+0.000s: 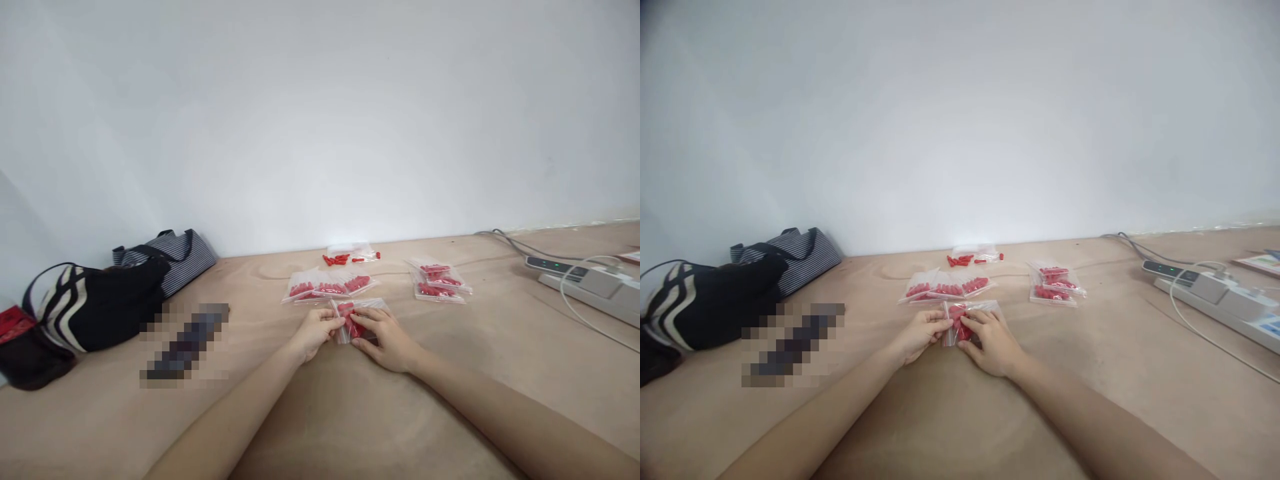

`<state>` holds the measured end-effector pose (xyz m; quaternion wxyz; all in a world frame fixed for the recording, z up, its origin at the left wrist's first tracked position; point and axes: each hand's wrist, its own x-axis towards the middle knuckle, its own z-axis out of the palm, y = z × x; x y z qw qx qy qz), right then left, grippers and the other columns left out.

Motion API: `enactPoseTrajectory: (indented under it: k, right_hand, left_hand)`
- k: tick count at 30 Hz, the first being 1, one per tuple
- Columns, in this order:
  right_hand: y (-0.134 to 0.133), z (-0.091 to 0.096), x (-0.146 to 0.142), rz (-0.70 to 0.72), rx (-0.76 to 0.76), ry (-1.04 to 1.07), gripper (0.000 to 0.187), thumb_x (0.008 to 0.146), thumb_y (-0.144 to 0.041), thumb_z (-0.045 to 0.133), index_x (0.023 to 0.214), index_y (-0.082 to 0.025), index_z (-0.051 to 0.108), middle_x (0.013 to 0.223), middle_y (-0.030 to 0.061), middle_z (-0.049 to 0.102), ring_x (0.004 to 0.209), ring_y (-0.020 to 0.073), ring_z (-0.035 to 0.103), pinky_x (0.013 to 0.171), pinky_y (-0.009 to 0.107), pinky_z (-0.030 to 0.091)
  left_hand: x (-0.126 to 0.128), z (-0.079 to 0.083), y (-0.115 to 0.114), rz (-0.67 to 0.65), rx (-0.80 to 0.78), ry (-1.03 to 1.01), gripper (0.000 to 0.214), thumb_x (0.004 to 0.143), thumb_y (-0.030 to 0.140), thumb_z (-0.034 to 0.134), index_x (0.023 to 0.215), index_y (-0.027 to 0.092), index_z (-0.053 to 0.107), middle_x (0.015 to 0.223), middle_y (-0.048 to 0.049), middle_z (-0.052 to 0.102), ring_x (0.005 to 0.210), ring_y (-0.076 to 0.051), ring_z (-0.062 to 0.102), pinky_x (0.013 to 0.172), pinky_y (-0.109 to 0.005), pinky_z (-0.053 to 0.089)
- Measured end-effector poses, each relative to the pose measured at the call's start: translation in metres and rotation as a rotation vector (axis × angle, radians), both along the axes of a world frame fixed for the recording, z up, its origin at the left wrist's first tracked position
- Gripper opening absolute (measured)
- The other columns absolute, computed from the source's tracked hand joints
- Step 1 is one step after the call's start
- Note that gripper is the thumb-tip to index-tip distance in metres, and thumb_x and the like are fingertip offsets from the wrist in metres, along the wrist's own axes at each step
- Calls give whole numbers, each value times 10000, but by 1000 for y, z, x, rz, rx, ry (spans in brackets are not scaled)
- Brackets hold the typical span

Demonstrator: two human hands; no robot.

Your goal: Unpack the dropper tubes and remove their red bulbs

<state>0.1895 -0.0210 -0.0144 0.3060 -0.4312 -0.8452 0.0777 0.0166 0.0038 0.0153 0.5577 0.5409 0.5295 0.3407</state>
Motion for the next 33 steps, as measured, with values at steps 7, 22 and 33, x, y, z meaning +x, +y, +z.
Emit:
enactPoseTrajectory:
  k: [7,22,33]
  right_hand:
    - [0,0,0,-66,-40,17,401,770,-368,513,1127,-190,558,1167,110,541,1091,237,471,930,406,339]
    - [17,12,-28,-146,-235,287,249,567,-417,688,737,-235,691,933,43,634,924,220,538,836,372,353]
    - [21,5,-25,-41,-433,474,259,713,-355,534,573,-177,660,740,27,652,737,155,580,689,282,404]
  left_hand:
    - [-4,0,7,-28,-9,170,219,644,336,617,584,140,539,325,87,387,291,-25,232,355,-190,102]
    - [5,-11,2,-37,203,141,335,590,455,622,551,145,501,475,41,510,464,-87,445,470,-203,315]
    - [5,-11,2,-61,269,142,367,641,507,562,565,156,487,490,38,498,484,-86,438,490,-202,330]
